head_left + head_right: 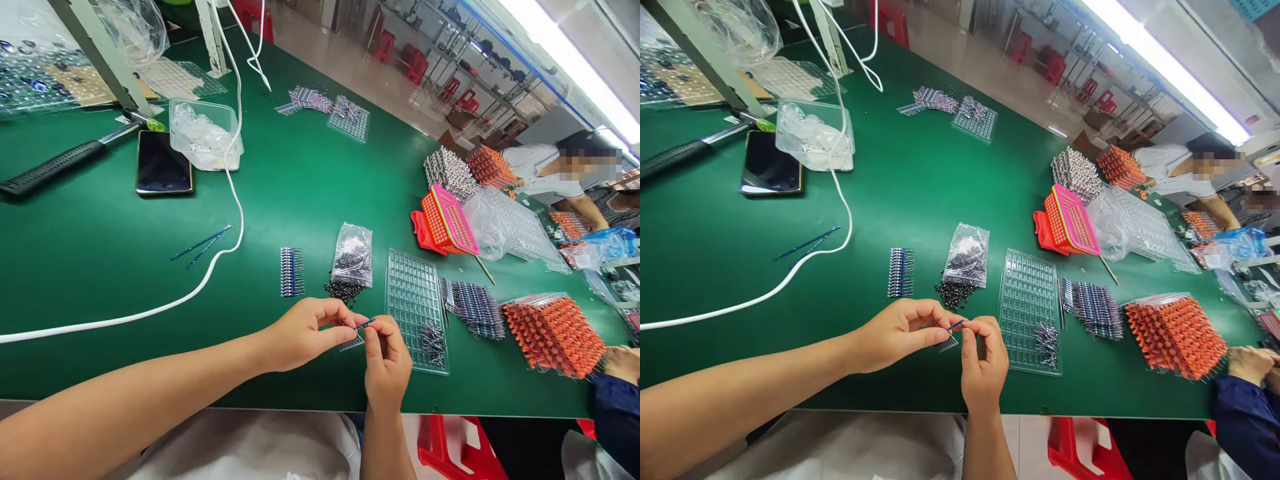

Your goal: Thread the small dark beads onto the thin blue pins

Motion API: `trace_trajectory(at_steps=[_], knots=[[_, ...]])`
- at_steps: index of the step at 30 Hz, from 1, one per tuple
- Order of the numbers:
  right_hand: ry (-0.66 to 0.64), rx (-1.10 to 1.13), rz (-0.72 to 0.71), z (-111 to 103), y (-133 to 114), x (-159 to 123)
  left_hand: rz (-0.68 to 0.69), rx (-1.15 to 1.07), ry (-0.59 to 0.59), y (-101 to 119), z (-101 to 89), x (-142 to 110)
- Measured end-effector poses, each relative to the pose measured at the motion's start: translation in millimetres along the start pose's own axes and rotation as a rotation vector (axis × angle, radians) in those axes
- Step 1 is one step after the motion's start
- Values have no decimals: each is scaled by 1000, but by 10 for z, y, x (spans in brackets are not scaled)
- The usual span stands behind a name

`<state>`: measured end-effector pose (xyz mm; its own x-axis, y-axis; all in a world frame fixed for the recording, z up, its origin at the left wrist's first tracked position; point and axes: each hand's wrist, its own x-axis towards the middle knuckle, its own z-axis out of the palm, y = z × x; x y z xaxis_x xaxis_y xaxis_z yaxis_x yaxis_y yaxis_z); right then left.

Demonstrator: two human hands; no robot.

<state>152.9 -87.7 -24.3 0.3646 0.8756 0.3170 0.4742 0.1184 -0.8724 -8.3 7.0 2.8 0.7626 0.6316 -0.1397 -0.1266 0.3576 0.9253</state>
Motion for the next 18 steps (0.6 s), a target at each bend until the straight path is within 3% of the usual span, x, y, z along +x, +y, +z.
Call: trace_trajectory(at_steps=[8, 18], knots=[[138, -195, -251, 52, 63, -53, -20, -75, 35, -13, 65, -34], [185, -206, -272, 58, 62, -69, 7, -22, 12, -44, 54, -42]])
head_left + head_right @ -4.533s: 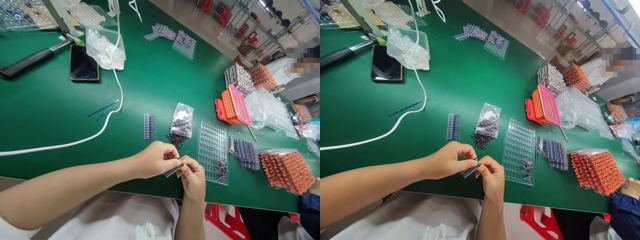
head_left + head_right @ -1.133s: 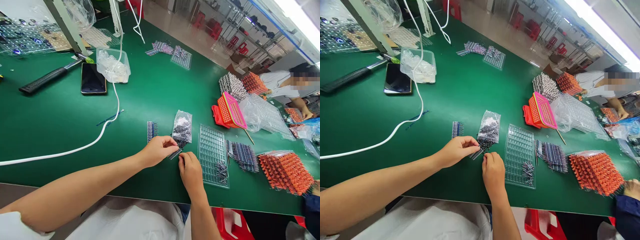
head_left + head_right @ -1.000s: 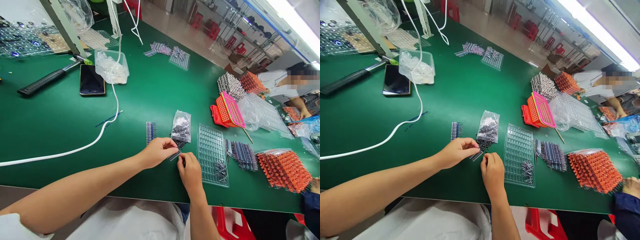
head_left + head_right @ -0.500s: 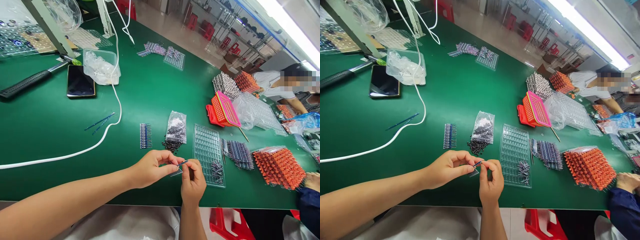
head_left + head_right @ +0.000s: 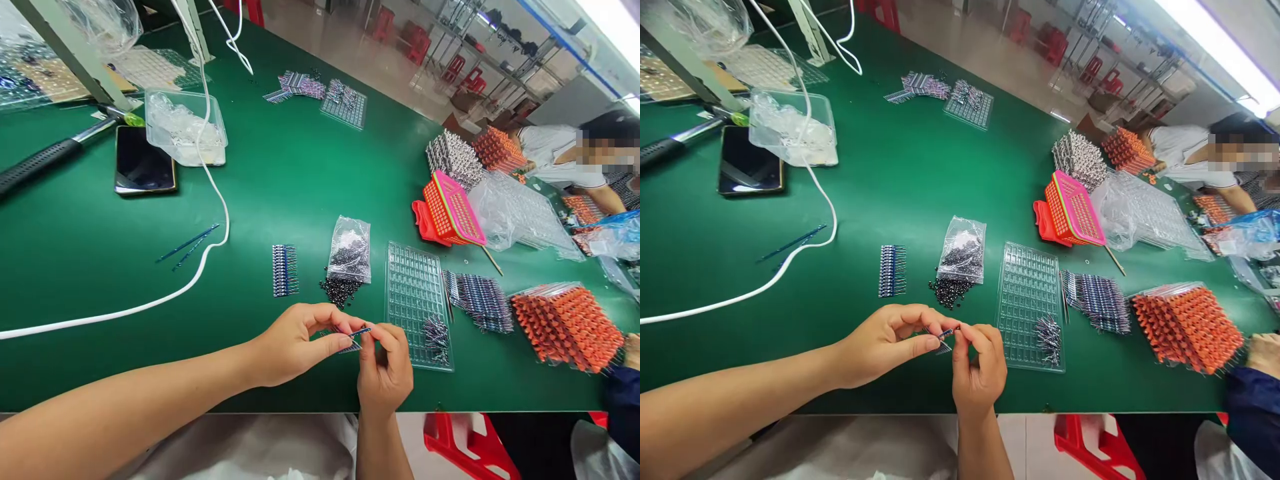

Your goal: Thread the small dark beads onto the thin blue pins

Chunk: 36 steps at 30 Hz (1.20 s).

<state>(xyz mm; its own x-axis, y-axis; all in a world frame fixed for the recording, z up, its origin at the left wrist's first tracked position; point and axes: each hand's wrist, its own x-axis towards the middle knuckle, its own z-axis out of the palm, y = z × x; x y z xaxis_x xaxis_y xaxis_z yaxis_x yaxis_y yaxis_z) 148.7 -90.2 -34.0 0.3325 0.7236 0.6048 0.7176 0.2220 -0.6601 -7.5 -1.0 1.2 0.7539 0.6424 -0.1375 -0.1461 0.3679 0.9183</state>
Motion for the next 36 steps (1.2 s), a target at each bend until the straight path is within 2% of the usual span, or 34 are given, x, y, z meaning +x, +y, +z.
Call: trace_trajectory(at_steps=[18, 29, 36], knots=[[-13, -230, -137, 1, 43, -27, 32, 161, 16, 56, 10, 18], [-25, -183, -149, 11, 22, 33, 27, 237, 25, 82, -6, 11], [-23, -186, -141, 27, 22, 35, -24, 157, 37, 70, 8, 19]])
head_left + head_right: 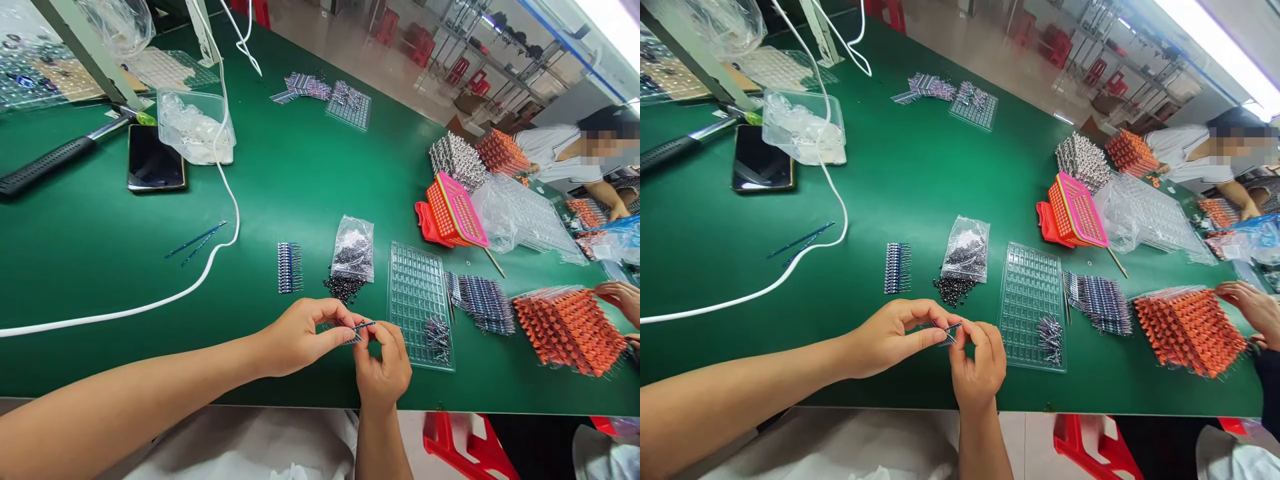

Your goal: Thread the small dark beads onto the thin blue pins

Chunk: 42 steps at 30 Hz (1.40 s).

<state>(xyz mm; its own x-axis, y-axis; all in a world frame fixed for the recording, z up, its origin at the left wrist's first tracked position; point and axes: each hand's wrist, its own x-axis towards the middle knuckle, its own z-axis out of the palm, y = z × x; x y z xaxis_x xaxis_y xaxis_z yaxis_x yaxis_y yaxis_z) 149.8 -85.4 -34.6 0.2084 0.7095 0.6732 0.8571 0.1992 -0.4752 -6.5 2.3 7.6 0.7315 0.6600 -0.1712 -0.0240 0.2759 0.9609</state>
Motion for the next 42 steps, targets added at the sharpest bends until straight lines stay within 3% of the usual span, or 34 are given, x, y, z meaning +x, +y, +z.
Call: trace_trajectory(at_steps=[5, 11, 38, 42], knots=[[-32, 159, 203, -29, -9, -37, -89, -152, 61, -24, 8, 52], [-55, 370, 396, -58, -8, -85, -96, -115, 109, -27, 1, 80], [-73, 417, 482, -50, 4, -100, -120, -147, 102, -34, 6, 78], [-138, 573, 561, -63, 45, -80, -148, -169, 98, -33, 5, 83]])
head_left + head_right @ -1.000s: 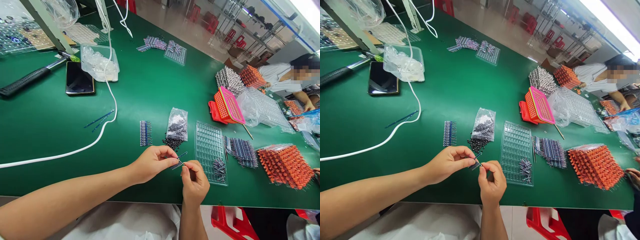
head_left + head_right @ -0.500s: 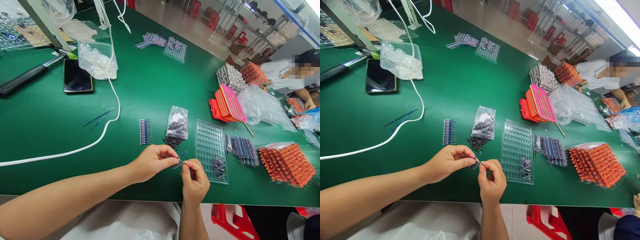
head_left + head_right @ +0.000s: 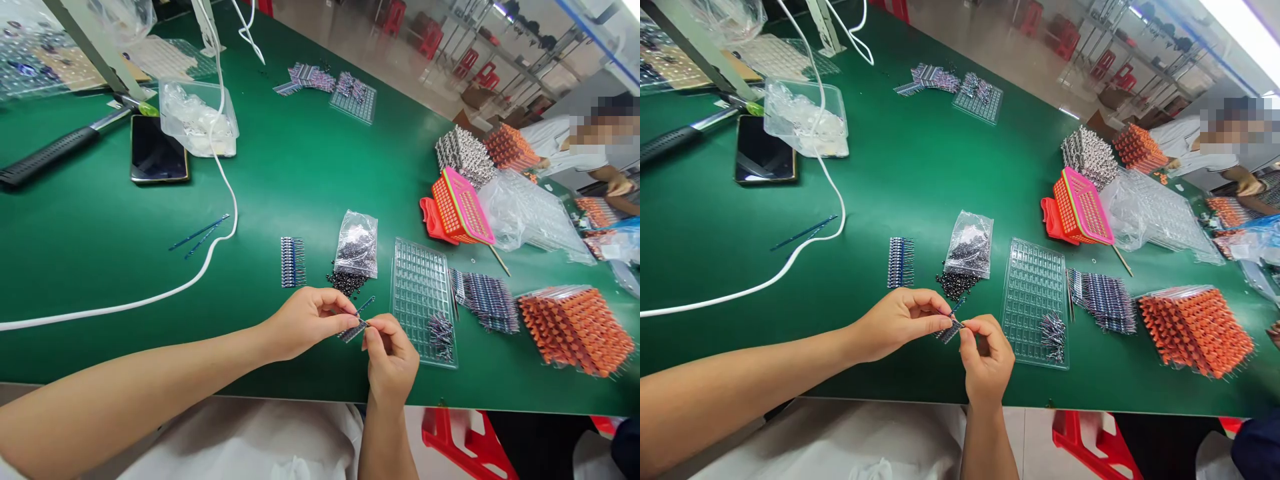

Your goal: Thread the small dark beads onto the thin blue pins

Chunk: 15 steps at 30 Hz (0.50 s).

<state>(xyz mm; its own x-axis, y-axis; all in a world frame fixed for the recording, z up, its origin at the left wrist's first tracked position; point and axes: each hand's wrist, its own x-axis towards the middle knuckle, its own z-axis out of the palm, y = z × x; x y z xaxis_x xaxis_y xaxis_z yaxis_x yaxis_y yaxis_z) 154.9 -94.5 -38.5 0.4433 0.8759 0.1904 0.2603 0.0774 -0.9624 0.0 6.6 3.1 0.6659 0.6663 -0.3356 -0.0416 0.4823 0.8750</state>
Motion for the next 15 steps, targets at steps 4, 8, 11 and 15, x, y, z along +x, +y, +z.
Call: trace_trajectory(at_steps=[4, 8, 11, 15], knots=[[-127, 195, 148, -47, 12, 39, -50, 34, 23, 15, 0, -3], [-185, 318, 261, -71, 22, 60, -74, 66, 18, 12, -4, -3], [-228, 416, 311, -72, 16, 73, -86, 34, 3, 5, -7, 3], [-251, 483, 370, -68, -1, 91, -96, 21, -11, 0, -14, 13]])
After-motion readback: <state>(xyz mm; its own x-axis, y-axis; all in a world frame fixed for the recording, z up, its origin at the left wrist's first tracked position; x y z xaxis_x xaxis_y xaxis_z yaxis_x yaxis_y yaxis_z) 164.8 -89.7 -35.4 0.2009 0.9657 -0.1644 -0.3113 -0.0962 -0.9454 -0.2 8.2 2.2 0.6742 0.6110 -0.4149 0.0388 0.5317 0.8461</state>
